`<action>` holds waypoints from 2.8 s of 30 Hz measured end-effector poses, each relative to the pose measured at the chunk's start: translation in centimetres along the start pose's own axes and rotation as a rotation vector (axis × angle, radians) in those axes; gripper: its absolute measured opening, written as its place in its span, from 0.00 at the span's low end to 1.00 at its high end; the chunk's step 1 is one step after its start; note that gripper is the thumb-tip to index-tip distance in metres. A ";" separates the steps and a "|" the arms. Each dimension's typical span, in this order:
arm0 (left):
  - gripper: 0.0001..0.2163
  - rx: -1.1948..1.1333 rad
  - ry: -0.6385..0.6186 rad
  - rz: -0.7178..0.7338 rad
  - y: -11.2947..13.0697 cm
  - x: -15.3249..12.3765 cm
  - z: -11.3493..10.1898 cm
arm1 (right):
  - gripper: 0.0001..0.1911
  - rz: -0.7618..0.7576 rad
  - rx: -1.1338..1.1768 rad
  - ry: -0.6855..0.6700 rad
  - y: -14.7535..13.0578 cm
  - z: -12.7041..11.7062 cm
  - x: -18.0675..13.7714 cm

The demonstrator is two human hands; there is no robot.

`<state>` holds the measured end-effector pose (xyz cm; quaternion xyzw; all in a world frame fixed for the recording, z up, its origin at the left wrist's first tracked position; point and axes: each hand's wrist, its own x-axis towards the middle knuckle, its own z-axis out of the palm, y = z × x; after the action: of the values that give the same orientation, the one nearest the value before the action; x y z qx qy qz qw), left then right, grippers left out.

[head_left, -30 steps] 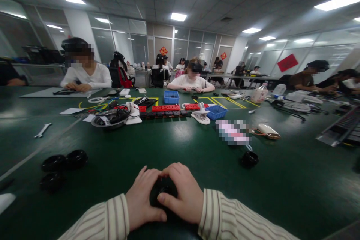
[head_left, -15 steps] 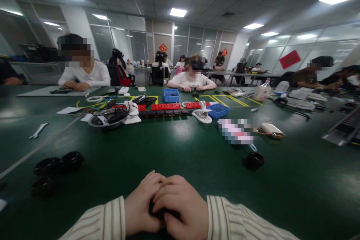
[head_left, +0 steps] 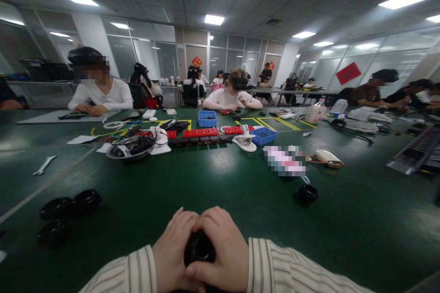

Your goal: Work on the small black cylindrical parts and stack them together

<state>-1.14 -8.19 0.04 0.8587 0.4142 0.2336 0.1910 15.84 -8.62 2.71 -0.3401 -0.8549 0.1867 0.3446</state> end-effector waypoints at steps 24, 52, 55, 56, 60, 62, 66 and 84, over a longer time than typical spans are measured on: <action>0.32 0.011 0.028 0.024 -0.3 -0.3 0.8 | 0.25 -0.219 0.176 -0.025 0.0 -0.4 0.4; 0.17 0.025 -0.063 0.035 0.4 0.0 -0.1 | 0.07 -0.514 0.186 -0.124 2.4 1.9 0.1; 0.28 0.073 -0.004 0.047 -0.1 -0.4 0.7 | 0.15 -0.389 0.226 -0.041 1.2 0.7 0.3; 0.30 0.085 0.008 0.045 -0.2 -0.5 0.9 | 0.17 -0.325 0.224 -0.025 0.8 0.3 0.4; 0.38 0.085 0.039 0.008 -0.4 -0.6 1.3 | 0.21 -0.128 0.196 0.028 -0.1 -0.6 0.3; 0.39 0.094 0.083 -0.013 -0.3 -0.7 1.5 | 0.21 -0.070 0.177 0.053 -0.2 -0.6 0.3; 0.34 0.124 0.175 -0.104 0.8 -0.8 1.8 | 0.17 0.061 0.103 0.066 -0.3 -0.1 0.2; 0.15 -0.104 -0.162 0.094 -0.1 0.4 -0.5 | 0.08 -0.349 0.153 -0.164 -0.1 0.4 0.0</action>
<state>-1.25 -7.73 0.51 0.8821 0.3443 0.1933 0.2568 15.50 -8.74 2.50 -0.1432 -0.9092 0.2157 0.3259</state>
